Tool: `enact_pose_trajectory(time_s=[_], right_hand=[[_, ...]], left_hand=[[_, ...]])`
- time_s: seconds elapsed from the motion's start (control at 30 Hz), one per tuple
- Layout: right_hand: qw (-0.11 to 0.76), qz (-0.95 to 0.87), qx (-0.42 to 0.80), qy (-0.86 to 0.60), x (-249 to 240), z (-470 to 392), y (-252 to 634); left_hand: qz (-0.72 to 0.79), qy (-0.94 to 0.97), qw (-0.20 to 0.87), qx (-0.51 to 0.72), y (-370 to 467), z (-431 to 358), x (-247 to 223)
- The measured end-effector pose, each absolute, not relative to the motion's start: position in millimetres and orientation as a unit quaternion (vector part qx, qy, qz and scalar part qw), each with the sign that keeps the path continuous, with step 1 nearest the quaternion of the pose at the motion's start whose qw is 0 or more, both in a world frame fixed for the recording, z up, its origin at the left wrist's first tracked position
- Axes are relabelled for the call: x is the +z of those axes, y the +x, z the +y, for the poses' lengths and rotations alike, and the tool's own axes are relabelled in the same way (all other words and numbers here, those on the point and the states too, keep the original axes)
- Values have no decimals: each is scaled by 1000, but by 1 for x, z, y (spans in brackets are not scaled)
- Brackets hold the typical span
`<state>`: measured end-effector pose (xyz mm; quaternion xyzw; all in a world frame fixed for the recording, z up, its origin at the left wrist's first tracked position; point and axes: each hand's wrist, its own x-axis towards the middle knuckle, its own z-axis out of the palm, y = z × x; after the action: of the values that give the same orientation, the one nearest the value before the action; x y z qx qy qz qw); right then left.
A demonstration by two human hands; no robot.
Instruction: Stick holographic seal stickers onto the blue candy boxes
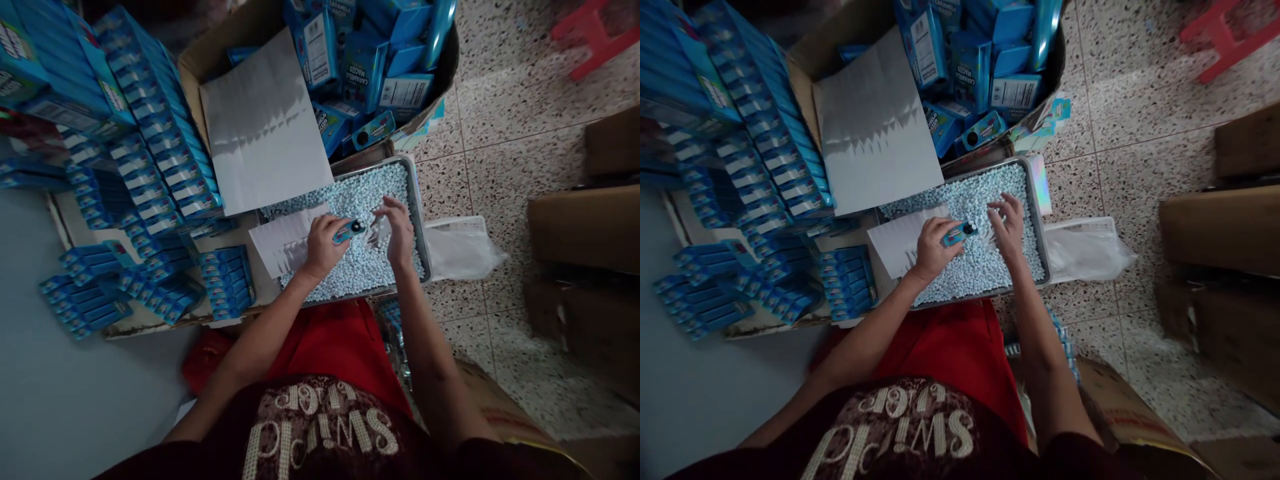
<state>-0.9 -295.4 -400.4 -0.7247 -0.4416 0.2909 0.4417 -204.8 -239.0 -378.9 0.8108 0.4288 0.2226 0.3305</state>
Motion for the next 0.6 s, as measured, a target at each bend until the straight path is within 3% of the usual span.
enact_pose_trajectory(time_s=[0.17, 0.3, 0.47, 0.6], right_hand=[[156, -558, 168, -797, -445, -240, 7], [52, -555, 133, -819, -470, -225, -22], [54, -550, 226, -802, -482, -255, -39], [212, -341, 381, -833, -471, -280, -34]], left_hand=[[440, 803, 327, 234, -226, -240, -376], [474, 796, 319, 198, -241, -244, -374], [517, 790, 295, 151, -254, -248, -368], [511, 810, 261, 122, -256, -248, -363]])
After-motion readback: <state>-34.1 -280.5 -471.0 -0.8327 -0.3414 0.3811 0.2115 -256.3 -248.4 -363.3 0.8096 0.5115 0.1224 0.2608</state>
